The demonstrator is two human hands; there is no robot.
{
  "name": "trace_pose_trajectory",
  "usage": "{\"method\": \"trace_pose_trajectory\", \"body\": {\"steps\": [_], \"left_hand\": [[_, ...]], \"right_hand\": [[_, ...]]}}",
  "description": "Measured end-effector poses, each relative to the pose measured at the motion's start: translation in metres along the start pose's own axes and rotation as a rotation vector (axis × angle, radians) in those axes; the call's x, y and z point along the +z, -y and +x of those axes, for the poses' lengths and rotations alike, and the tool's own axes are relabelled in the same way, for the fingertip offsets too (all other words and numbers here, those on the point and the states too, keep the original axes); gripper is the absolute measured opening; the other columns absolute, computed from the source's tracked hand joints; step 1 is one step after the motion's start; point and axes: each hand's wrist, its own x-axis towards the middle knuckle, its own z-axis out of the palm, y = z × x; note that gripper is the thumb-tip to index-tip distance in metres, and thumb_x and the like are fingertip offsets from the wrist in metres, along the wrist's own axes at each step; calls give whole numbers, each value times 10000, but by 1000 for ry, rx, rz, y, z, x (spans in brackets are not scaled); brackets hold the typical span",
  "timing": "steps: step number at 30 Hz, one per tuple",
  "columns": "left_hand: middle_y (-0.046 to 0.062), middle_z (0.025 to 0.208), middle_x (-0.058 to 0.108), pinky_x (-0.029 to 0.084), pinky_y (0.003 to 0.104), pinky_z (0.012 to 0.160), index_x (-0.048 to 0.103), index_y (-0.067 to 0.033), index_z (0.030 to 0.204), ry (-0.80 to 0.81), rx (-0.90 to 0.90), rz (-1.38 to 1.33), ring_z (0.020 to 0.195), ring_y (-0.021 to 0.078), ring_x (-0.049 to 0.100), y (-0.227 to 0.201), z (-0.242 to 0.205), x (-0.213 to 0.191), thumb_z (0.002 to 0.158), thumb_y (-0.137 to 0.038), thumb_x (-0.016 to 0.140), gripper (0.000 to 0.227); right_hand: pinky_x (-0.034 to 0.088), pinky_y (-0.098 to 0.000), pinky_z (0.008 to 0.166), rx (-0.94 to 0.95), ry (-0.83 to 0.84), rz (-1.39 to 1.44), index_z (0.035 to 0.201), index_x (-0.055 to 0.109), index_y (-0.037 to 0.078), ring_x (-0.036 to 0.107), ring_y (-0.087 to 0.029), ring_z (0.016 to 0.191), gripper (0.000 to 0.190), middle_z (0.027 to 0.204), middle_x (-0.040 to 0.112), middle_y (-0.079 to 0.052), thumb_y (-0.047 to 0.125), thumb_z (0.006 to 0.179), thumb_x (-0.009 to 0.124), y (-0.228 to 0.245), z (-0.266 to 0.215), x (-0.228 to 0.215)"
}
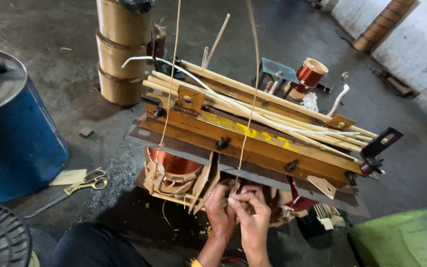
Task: The person sits on the floor and uses pliers to strip insulation from white wires and connect them to a wooden jig holding copper coils. They repeatedly cut, strip, and attach wires to the assembly.
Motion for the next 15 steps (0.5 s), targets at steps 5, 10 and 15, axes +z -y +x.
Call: {"method": "trace_pose_trajectory", "body": {"steps": [5, 10, 15], "left_hand": [[170, 1000, 740, 573, 380, 788, 650, 12, 975, -24, 36, -31, 914, 320, 735, -1, -1, 0, 889, -122, 642, 159], [145, 910, 776, 579, 340, 717, 739, 4, 1023, -65, -200, 87, 779, 238, 744, -7, 0, 12, 896, 5, 594, 193], [109, 831, 791, 580, 302, 669, 755, 13, 1012, -154, -412, 67, 729, 117, 682, -22, 0, 22, 923, -42, 638, 157]], "right_hand": [[508, -259, 773, -24, 96, 12, 867, 749, -19, 610, -158, 963, 139, 1059, 582, -51, 3, 736, 791, 18, 1, 3], [467, -275, 673, 111, -105, -179, 1109, 771, 52, 658, -145, 855, 290, 1064, 730, -85, 64, 820, 771, 16, 14, -5], [572, -279, 805, 137, -77, -56, 1016, 797, 32, 758, -121, 859, 198, 968, 831, -112, 96, 829, 781, -14, 30, -3]]}}
